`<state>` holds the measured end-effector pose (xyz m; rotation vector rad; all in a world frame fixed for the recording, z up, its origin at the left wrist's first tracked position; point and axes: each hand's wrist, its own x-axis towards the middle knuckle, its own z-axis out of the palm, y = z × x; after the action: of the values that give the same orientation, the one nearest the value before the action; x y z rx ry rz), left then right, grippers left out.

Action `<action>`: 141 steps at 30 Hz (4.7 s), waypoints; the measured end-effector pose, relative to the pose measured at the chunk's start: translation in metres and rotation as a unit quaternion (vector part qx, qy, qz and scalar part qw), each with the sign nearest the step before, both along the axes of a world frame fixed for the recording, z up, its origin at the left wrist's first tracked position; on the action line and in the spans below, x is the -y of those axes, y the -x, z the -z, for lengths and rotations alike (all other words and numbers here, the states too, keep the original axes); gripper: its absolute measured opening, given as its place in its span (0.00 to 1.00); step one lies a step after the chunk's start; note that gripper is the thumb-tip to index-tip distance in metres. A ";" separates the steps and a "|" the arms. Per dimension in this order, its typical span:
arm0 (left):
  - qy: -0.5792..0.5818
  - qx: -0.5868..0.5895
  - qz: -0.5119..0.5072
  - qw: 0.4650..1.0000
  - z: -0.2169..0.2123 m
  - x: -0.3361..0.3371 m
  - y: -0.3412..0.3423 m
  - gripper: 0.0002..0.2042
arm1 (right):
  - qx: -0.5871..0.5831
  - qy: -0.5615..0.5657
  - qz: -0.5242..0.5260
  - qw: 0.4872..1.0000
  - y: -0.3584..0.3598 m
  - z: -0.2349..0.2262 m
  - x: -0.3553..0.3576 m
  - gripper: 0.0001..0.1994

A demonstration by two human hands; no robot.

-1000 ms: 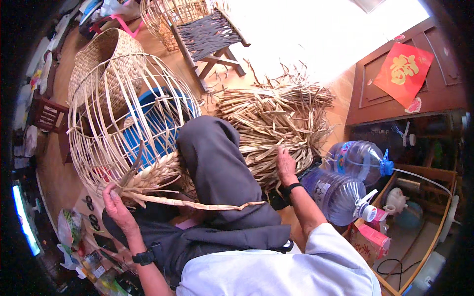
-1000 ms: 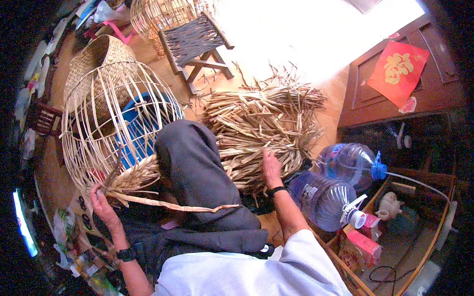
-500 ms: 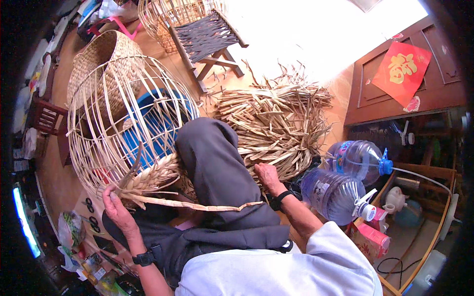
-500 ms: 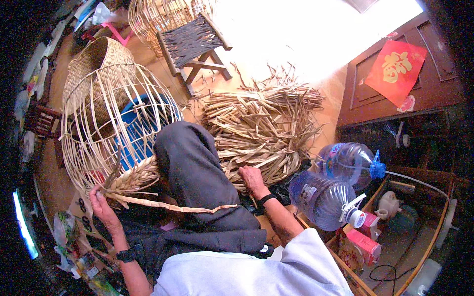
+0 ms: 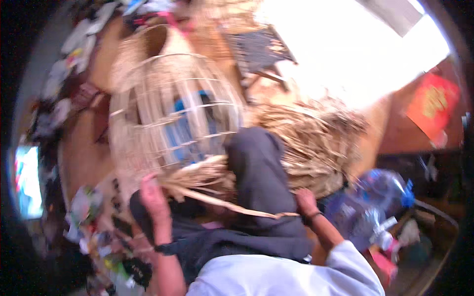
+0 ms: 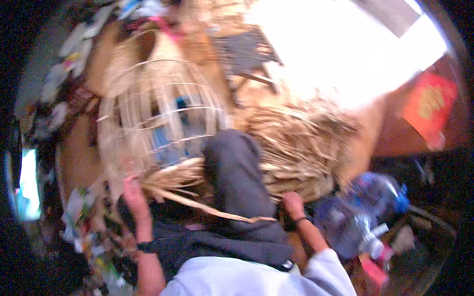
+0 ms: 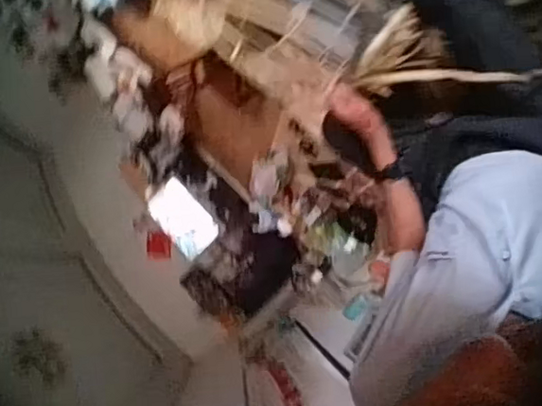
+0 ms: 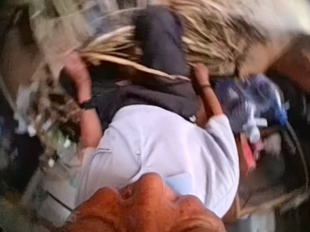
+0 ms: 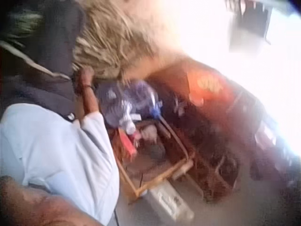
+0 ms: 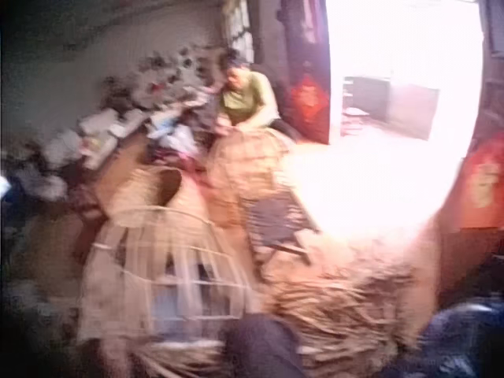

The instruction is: Weaving a large bamboo or wood basket frame by hand.

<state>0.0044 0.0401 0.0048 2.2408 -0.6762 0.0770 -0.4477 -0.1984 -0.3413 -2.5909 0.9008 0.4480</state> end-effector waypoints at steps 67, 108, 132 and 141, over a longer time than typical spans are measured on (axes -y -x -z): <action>-0.041 0.015 0.105 0.993 -0.053 0.021 -0.002 0.10 | 0.399 -0.159 -0.061 0.901 -0.232 -0.431 -0.020 0.12; 0.114 -0.013 0.173 0.978 -0.020 0.018 -0.003 0.18 | 0.405 0.125 -0.256 0.869 -0.360 -0.427 -0.062 0.12; -0.041 0.204 0.148 0.967 -0.008 0.019 0.014 0.16 | 0.409 0.120 -0.304 0.852 -0.366 -0.400 -0.049 0.07; 0.014 0.047 0.180 0.983 -0.020 0.015 -0.003 0.06 | 0.395 0.171 -0.332 0.839 -0.368 -0.407 -0.031 0.06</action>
<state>0.0075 0.0246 0.0250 2.0649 -1.1133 0.0124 -0.0792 -0.1672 0.0659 -2.9197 -0.2447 -0.6757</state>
